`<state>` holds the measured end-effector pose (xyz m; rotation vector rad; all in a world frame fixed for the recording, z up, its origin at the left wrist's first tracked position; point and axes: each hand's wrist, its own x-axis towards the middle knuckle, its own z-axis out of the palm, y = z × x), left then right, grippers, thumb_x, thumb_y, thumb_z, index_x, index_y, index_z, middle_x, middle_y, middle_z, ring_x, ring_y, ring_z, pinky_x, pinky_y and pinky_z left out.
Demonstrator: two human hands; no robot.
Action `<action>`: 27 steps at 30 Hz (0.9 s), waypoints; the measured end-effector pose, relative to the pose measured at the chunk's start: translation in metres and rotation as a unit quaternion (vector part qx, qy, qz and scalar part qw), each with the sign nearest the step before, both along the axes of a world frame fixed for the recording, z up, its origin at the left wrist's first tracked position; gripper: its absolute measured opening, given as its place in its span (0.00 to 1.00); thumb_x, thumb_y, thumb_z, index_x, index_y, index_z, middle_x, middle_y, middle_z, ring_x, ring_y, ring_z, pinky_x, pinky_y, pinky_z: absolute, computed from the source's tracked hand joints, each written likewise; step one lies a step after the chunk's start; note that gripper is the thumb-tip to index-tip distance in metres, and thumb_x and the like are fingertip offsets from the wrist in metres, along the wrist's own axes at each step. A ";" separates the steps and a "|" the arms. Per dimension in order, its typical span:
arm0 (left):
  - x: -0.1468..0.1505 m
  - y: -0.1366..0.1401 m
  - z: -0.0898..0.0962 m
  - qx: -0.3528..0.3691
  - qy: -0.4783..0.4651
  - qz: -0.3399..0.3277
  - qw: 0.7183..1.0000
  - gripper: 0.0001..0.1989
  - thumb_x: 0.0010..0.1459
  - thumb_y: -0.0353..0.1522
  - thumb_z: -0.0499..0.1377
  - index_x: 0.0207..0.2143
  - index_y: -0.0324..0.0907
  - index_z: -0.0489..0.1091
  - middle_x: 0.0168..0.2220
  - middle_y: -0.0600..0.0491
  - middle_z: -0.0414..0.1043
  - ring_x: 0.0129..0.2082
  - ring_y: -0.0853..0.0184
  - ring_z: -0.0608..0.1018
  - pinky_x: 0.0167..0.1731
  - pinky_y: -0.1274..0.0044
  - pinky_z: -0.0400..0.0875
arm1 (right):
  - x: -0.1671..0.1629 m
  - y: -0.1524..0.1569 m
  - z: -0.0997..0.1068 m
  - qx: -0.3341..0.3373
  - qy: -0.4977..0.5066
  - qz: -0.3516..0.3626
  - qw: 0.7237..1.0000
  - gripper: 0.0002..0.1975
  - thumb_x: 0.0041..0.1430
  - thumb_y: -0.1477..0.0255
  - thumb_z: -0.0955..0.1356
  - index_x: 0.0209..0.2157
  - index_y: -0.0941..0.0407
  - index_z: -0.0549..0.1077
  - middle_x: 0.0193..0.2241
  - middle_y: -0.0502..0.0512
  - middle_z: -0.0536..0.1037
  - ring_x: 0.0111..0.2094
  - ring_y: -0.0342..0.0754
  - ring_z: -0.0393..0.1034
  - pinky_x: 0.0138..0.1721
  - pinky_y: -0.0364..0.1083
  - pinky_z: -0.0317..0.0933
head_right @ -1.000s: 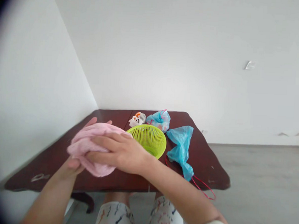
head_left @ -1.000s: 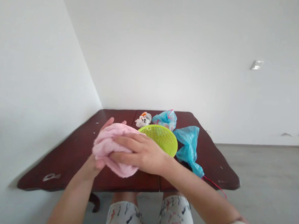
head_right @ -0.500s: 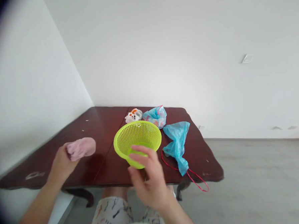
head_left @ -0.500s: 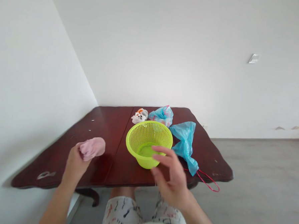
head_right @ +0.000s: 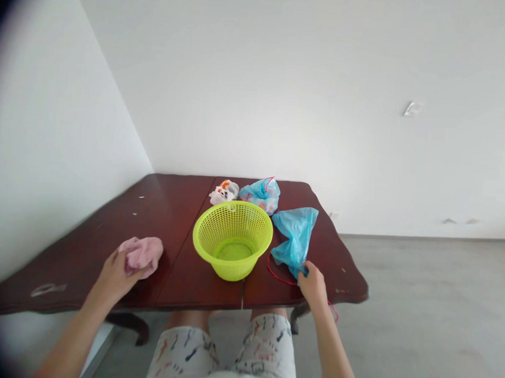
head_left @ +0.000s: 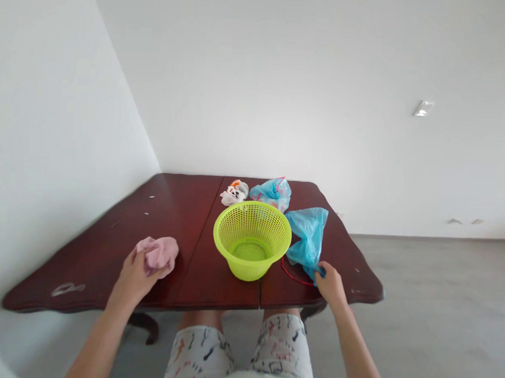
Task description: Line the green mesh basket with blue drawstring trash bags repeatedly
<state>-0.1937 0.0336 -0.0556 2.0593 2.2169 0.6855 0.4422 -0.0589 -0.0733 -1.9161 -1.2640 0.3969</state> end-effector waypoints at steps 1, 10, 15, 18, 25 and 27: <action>0.007 -0.003 -0.002 0.029 -0.006 0.019 0.999 0.36 0.72 0.49 0.58 0.74 0.40 0.66 0.81 0.29 0.61 0.84 0.36 0.65 0.80 0.50 0.68 | 0.001 0.005 0.008 0.016 0.010 0.002 1.000 0.14 0.58 0.54 0.70 0.31 0.49 0.79 0.30 0.58 0.83 0.36 0.64 0.80 0.44 0.59 0.73; 0.007 0.006 0.055 -0.051 -0.077 0.148 0.985 0.76 0.46 0.67 0.71 0.87 0.43 0.47 0.91 0.24 0.33 0.88 0.14 0.43 0.78 0.25 0.49 | 0.035 0.078 0.199 0.207 0.054 0.033 0.976 0.34 0.62 0.32 0.74 0.27 0.50 0.74 0.24 0.50 0.74 0.28 0.50 0.66 0.30 0.49 0.65; 0.024 0.004 0.188 0.103 -0.171 0.085 0.976 0.45 0.71 0.63 0.60 0.76 0.44 0.67 0.81 0.34 0.69 0.83 0.28 0.68 0.79 0.36 0.63 | -0.004 0.091 0.326 0.266 0.113 0.161 0.944 0.31 0.60 0.36 0.82 0.31 0.50 0.80 0.24 0.51 0.78 0.27 0.51 0.71 0.26 0.48 0.67; 0.085 -0.012 0.268 0.216 -0.311 -0.143 0.914 0.29 0.81 0.60 0.56 0.61 0.49 0.78 0.64 0.46 0.86 0.64 0.48 0.87 0.68 0.56 0.81 | -0.060 0.082 0.380 0.251 0.106 0.281 0.920 0.28 0.58 0.42 0.86 0.36 0.51 0.83 0.30 0.52 0.83 0.30 0.51 0.75 0.30 0.48 0.73; 0.206 -0.024 0.344 0.099 -0.318 -0.489 0.806 0.23 0.67 0.51 0.78 0.51 0.44 0.85 0.46 0.46 0.89 0.43 0.56 0.89 0.44 0.69 0.85 | -0.170 0.052 0.416 0.185 0.045 0.592 0.783 0.37 0.51 0.53 0.92 0.55 0.48 0.81 0.46 0.52 0.86 0.46 0.56 0.83 0.44 0.52 0.82; 0.214 -0.021 0.339 0.082 -0.379 -0.513 0.766 0.22 0.69 0.51 0.77 0.49 0.43 0.86 0.42 0.47 0.89 0.43 0.55 0.89 0.45 0.68 0.86 | -0.182 0.049 0.406 0.203 0.054 0.607 0.767 0.45 0.52 0.53 0.92 0.66 0.46 0.77 0.55 0.55 0.86 0.54 0.59 0.83 0.51 0.54 0.83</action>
